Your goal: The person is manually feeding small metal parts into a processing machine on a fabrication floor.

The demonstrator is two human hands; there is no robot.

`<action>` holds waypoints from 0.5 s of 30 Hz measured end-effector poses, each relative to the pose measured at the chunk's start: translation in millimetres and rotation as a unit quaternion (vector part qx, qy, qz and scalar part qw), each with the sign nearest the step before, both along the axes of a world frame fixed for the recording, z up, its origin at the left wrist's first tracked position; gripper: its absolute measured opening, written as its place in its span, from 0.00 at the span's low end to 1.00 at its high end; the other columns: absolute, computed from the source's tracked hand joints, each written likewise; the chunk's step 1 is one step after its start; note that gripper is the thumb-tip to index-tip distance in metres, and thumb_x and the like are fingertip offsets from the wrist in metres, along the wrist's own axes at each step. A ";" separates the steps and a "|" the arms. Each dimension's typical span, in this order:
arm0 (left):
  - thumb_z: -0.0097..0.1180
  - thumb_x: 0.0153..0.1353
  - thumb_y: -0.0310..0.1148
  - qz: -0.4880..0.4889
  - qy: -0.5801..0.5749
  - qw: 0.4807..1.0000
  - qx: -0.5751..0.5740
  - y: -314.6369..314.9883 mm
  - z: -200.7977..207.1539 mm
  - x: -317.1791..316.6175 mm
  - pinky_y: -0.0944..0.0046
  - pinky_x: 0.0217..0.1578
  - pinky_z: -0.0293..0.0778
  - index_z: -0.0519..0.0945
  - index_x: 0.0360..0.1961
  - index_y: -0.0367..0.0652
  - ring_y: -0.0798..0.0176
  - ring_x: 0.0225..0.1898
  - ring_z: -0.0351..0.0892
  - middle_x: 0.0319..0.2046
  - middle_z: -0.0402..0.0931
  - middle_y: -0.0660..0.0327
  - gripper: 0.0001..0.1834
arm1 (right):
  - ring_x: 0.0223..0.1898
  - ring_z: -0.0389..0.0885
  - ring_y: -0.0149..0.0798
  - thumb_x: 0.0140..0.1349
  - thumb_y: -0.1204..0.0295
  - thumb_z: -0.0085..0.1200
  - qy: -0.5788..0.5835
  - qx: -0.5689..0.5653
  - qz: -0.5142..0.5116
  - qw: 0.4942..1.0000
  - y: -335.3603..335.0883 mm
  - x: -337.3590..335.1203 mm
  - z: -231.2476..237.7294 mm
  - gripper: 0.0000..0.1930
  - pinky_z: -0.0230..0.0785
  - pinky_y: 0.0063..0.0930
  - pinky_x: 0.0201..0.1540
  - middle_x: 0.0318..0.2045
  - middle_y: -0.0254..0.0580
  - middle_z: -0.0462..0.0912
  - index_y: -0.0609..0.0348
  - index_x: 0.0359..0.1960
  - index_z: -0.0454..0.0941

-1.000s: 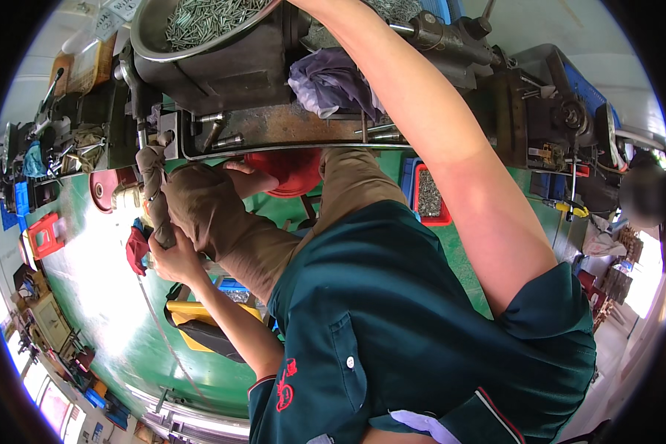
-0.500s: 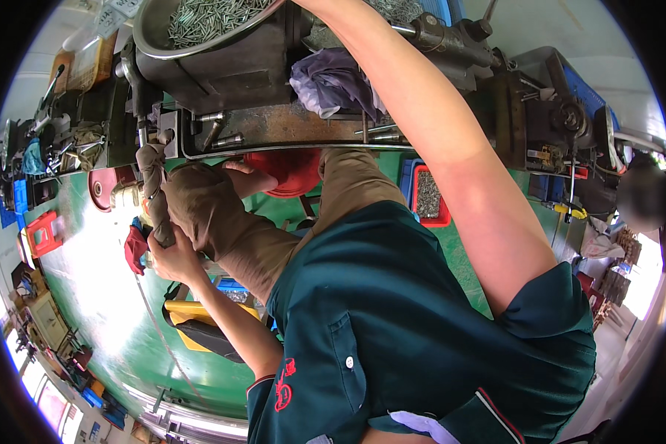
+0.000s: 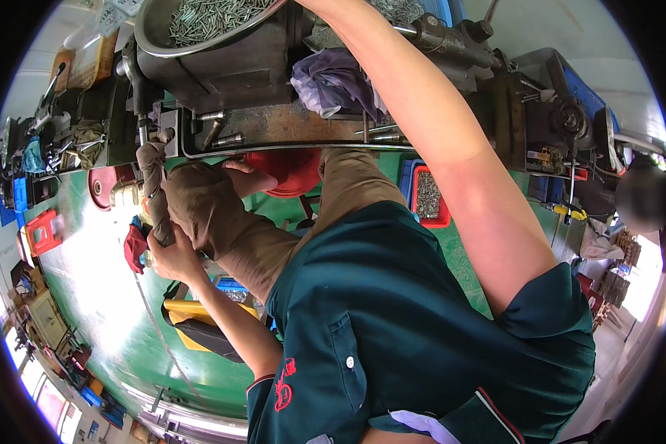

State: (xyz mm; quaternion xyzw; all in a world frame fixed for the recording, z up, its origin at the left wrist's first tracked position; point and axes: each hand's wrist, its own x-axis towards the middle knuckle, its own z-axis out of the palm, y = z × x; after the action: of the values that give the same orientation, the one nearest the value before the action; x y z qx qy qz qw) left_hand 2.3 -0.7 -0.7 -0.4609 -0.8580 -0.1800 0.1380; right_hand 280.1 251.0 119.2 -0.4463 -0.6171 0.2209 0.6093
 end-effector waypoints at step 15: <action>0.57 0.39 0.45 0.002 0.002 1.000 -0.001 0.0 -0.4 -1.1 0.53 0.22 0.65 0.77 0.30 0.43 0.48 0.22 0.73 0.20 0.75 0.52 0.19 | 0.13 0.73 0.32 0.49 0.68 0.47 0.010 0.000 0.010 1.000 -0.5 0.0 0.2 0.14 0.63 0.26 0.18 0.09 0.43 0.72 0.67 0.12 0.71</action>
State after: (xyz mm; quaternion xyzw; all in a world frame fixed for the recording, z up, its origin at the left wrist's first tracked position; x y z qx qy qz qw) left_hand 1.3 -0.7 -1.1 -0.4593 -0.8589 -0.1782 0.1400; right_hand 280.0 250.5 119.4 -0.4378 -0.6156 0.2310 0.6132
